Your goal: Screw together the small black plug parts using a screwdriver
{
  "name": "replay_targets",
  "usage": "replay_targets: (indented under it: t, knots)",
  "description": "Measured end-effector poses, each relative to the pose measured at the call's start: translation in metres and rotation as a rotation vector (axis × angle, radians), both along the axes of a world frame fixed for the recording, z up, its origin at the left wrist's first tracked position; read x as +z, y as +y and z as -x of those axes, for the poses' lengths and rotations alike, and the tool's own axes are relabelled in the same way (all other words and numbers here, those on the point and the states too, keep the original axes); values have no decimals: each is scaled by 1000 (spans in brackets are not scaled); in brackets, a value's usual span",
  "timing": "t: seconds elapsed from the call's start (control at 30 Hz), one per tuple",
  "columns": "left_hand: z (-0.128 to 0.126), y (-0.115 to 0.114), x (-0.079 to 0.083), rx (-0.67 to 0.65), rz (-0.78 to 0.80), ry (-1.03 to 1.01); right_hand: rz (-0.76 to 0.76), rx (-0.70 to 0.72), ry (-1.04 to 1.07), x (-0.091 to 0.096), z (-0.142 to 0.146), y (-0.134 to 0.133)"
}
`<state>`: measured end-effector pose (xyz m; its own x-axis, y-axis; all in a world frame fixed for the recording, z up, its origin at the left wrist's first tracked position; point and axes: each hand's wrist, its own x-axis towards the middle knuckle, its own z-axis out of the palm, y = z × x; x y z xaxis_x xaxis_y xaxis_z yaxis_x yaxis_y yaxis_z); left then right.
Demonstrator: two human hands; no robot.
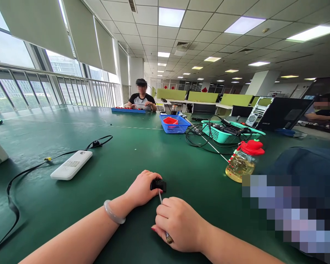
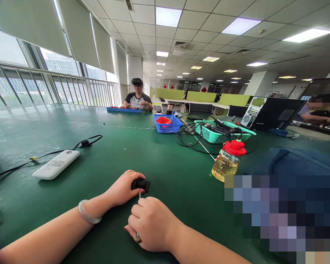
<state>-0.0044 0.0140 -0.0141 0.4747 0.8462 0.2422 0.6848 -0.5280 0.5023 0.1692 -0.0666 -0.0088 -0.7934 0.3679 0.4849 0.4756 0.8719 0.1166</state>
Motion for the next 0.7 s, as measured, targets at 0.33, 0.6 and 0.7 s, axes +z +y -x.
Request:
replay_targets:
  t: [0.33, 0.6, 0.7]
  knots:
    - [1, 2, -3, 10, -19, 0, 3, -21, -11, -1, 1, 0]
    - [1, 1, -4, -4, -27, 15, 53, -14, -71, 1, 0, -2]
    - [2, 0, -3, -12, -40, 11, 64, -19, -91, 1, 0, -2]
